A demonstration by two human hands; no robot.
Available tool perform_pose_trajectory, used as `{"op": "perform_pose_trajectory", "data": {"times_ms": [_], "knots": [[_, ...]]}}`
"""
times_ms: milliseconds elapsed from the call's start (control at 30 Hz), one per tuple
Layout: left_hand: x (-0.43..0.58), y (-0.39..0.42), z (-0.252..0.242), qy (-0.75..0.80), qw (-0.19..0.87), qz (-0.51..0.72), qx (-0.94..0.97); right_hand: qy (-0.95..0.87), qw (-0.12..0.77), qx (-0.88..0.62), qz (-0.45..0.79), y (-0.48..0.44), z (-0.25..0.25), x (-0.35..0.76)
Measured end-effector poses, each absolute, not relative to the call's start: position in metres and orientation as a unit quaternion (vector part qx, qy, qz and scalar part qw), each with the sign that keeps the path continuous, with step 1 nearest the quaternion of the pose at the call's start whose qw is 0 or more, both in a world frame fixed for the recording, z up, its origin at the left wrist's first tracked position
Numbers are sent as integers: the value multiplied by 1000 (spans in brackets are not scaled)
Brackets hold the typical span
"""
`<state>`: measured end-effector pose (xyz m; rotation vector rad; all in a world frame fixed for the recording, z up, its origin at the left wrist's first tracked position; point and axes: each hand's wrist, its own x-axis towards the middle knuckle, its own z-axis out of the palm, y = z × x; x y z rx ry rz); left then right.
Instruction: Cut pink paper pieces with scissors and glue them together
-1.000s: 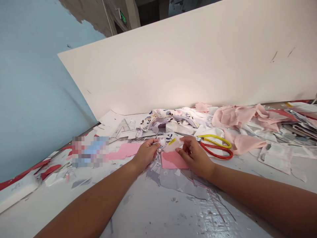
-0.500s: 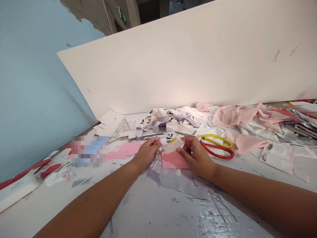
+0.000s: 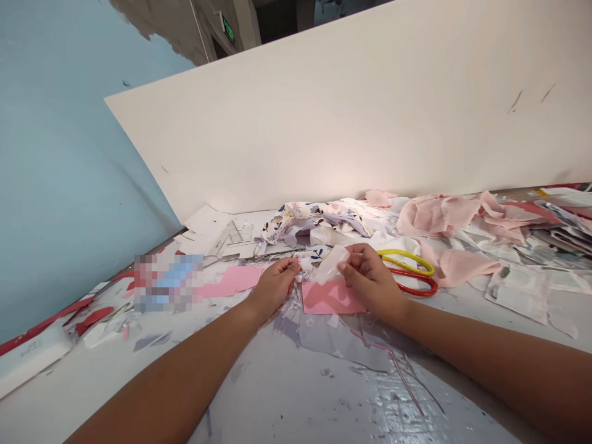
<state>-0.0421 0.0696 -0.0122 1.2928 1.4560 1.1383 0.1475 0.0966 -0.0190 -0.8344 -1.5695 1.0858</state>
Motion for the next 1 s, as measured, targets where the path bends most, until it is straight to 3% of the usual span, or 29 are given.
{"op": "perform_pose_trajectory", "data": {"times_ms": [233,367,500,667,733,833,1000], "knots": [[-43,69,-13,574,439,459,517,-467,492,-283,678,98,12,153],[-42,70,-14,576,440,453,519,-413,454,-251,749,96,21,153],[-40,68,-15,584,401,440,552,-397,443,-250,764,93,23,153],[-36,61,-14,536,131,455,699,-414,466,-264,736,95,15,152],[-34,59,-12,504,72,455,731,-422,484,-291,709,97,9,151],[-32,55,-10,508,77,455,727,-432,485,-313,693,100,2,151],[-31,52,-11,557,175,452,675,-447,480,-312,687,101,0,152]]}}
